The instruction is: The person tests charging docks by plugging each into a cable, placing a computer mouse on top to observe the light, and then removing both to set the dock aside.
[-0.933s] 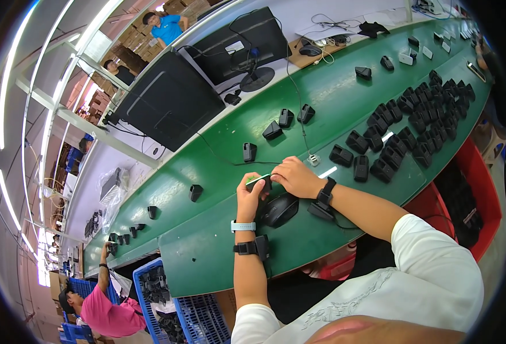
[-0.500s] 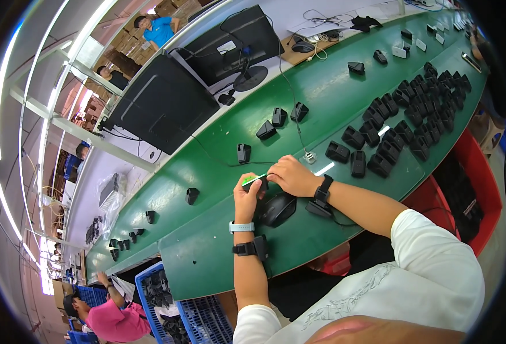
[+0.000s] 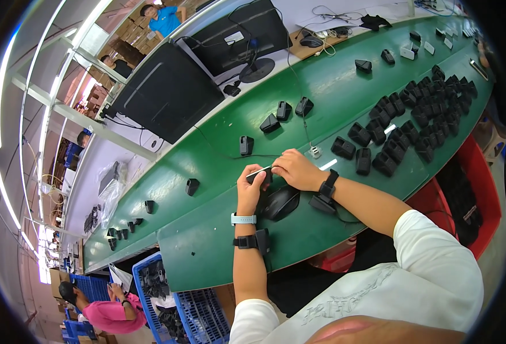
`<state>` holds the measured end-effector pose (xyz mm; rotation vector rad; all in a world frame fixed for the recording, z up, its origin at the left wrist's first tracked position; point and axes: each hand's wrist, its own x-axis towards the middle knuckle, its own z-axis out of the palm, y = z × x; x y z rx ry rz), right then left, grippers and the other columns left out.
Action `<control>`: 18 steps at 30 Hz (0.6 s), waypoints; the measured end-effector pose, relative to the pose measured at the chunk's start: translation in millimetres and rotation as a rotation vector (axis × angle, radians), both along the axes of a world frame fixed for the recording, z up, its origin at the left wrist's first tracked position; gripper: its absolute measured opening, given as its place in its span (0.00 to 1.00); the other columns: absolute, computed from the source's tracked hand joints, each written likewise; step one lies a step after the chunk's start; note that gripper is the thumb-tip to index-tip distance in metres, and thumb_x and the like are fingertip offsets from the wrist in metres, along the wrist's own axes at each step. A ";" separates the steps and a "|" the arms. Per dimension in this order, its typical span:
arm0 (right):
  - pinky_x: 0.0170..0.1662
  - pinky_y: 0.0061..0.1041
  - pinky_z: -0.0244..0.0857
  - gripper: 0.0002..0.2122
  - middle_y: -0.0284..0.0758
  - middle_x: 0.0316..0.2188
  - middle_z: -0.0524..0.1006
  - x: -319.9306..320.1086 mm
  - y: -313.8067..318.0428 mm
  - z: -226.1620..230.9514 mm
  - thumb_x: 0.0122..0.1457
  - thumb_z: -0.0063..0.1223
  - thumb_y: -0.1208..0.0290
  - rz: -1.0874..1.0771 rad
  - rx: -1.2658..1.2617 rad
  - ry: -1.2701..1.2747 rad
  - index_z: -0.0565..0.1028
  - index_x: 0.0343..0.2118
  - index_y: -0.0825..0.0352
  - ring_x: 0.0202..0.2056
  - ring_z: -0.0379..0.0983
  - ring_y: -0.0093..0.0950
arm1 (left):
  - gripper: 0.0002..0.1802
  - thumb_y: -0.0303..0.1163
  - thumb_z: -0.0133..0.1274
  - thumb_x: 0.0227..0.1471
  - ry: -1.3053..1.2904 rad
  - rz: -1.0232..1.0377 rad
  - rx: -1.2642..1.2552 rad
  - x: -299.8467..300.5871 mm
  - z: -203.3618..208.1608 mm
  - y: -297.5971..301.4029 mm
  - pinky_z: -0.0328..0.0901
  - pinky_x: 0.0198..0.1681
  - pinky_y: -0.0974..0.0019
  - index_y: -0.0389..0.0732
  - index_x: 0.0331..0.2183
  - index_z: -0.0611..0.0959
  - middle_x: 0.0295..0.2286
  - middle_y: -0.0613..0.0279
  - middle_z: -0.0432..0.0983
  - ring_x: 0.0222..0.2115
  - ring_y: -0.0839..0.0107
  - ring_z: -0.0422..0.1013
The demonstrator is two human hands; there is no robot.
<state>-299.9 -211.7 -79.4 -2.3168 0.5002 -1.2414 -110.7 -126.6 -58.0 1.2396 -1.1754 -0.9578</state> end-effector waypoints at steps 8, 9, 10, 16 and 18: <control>0.51 0.40 0.65 0.10 0.41 0.30 0.79 -1.6 -0.4 2.4 0.66 0.53 0.65 0.002 0.008 -0.008 0.79 0.34 0.67 0.38 0.74 0.43 | 0.07 0.29 0.56 0.62 0.032 -0.007 0.001 1.4 -3.6 -1.6 0.66 0.28 0.73 0.38 0.41 0.78 0.28 0.64 0.77 0.24 0.76 0.72; 0.51 0.40 0.65 0.10 0.41 0.30 0.79 -2.3 0.1 3.6 0.66 0.53 0.65 0.008 0.010 -0.011 0.79 0.34 0.67 0.38 0.74 0.43 | 0.07 0.29 0.56 0.62 0.027 -0.003 0.004 1.8 -3.9 -1.5 0.66 0.28 0.73 0.38 0.41 0.78 0.28 0.64 0.77 0.24 0.76 0.72; 0.55 0.41 0.64 0.10 0.42 0.34 0.80 -3.5 0.6 4.7 0.66 0.53 0.65 0.024 0.071 0.047 0.80 0.36 0.68 0.42 0.74 0.45 | 0.07 0.29 0.56 0.62 0.022 0.000 0.006 2.2 -4.2 -1.2 0.66 0.28 0.73 0.38 0.41 0.78 0.28 0.64 0.77 0.24 0.76 0.72; 0.56 0.42 0.64 0.10 0.43 0.36 0.81 -5.7 1.9 6.2 0.66 0.53 0.66 0.046 0.123 0.103 0.79 0.38 0.69 0.45 0.74 0.46 | 0.07 0.29 0.58 0.61 0.025 0.002 0.000 1.7 -3.8 -0.8 0.65 0.29 0.74 0.38 0.40 0.79 0.27 0.67 0.78 0.25 0.79 0.71; 0.55 0.42 0.64 0.10 0.43 0.36 0.80 -5.4 1.0 6.0 0.66 0.54 0.66 0.050 0.111 0.094 0.79 0.38 0.69 0.44 0.74 0.45 | 0.08 0.30 0.58 0.61 0.013 -0.003 -0.008 0.4 -3.4 -1.4 0.66 0.29 0.74 0.38 0.40 0.78 0.28 0.66 0.77 0.25 0.79 0.71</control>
